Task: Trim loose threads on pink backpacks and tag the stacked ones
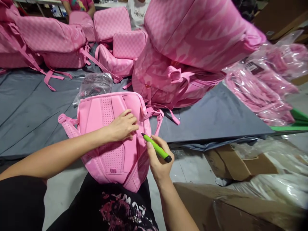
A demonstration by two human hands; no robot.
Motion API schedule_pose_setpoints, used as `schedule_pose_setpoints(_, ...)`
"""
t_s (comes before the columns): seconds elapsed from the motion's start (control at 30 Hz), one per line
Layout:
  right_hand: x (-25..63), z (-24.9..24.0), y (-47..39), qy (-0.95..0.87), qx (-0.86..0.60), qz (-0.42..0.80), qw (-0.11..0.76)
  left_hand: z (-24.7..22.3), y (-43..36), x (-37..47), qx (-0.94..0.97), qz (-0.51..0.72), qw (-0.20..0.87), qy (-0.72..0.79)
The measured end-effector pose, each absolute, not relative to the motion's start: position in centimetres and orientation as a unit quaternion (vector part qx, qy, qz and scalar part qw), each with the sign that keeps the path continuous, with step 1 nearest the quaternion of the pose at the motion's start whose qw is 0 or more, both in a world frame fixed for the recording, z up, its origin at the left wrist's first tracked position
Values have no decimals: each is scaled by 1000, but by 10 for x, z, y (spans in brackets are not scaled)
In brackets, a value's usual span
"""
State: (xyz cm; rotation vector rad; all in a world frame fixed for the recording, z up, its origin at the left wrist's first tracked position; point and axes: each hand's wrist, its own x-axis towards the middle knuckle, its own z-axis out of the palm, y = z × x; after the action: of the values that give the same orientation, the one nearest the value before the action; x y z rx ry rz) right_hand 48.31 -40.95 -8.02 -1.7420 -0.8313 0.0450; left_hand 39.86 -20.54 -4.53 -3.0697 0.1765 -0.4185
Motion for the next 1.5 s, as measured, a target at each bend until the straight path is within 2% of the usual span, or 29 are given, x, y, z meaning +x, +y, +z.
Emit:
schedule_pose_setpoints(0.23,477,-87,-396,-235,-745,104,616,-57,-213,388,-979,-187,-21,76)
schedule_pose_setpoints(0.5,477,-68,-390,-274,-758,68,587,-65,-216,384,-974,-217,14,68)
schedule_pose_setpoints(0.87,480,-60,-386,-284,-765,83,572,-70,-219,380,-965,-252,-16,66)
schedule_pose_setpoints(1.0,482,-55,-386,-309,-776,69,546,-70,-223,377,-962,-267,20,62)
schedule_pose_setpoints(1.37,489,-47,-386,-407,-817,-5,408,-75,-228,376,-955,-291,26,50)
schedule_pose_setpoints(1.5,491,-47,-386,-404,-805,28,434,-71,-229,376,-952,-299,30,50)
